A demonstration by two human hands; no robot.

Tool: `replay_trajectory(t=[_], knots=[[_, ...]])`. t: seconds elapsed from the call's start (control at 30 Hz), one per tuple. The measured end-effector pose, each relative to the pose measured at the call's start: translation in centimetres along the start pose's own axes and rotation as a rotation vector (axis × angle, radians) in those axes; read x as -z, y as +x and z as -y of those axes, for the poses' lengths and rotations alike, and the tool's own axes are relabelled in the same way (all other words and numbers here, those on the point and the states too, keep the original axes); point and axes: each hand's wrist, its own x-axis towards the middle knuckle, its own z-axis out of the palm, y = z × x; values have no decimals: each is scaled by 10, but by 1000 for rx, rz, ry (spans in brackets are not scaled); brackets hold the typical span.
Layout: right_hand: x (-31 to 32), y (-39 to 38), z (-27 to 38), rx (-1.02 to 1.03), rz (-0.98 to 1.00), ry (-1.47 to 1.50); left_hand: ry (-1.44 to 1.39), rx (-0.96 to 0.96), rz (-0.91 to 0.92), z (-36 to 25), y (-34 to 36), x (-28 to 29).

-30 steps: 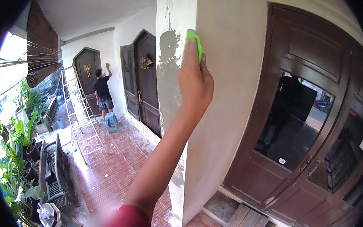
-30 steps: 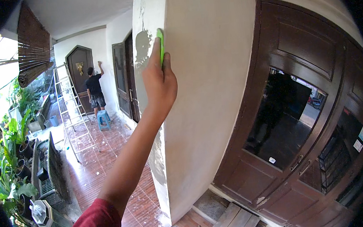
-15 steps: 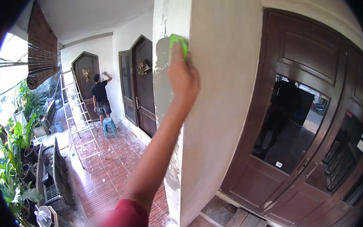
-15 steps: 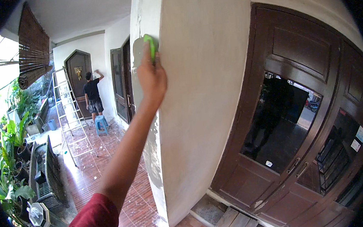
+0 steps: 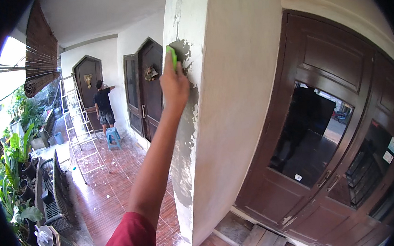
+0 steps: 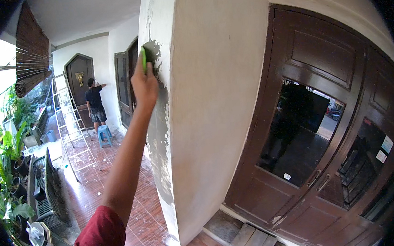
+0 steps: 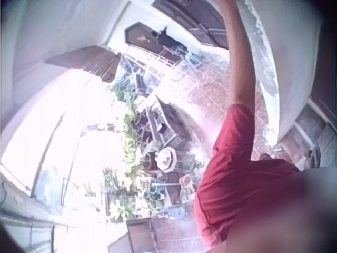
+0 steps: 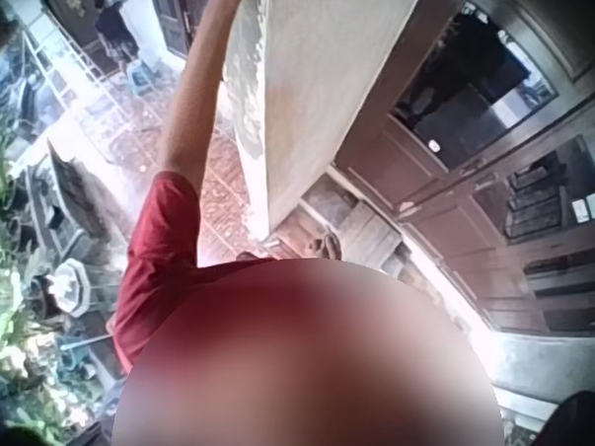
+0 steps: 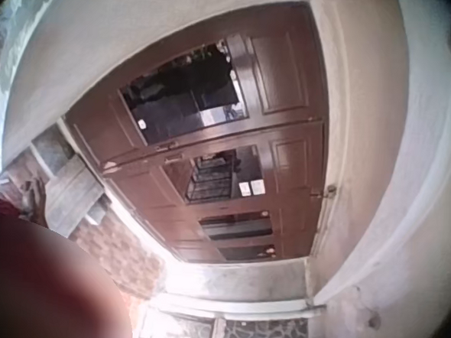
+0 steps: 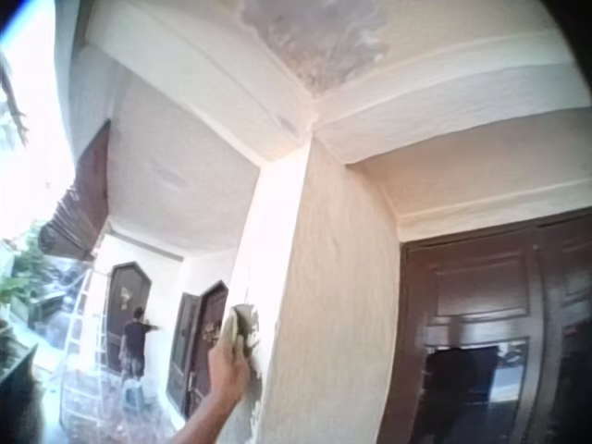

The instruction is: The person applies plaster to a vertical wall column using a green plastic trowel and a metal hawk. They repeatedly scoop plaster from the hawk and smooth it onto the column surface, working from lower to higher sections.

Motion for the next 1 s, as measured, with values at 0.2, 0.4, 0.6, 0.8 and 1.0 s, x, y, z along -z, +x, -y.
replay_trajectory(t=[0.2,0.4,0.6,0.8,1.0], knots=[[-12,-7,37,75,126,-107,-32,-120,-41,-41,-38,-26],[-20,-6,43,-48,82,-186,-182,-83,169,-67,-60,22],[-11,-1,27,47,157,-109,-59,-169,-143,-5,-5,29],[4,-2,9,412,-118,-471,-92,80,-3,7,4,-7],[9,4,31,-66,52,22,-92,-59,3,-48,-40,-23]])
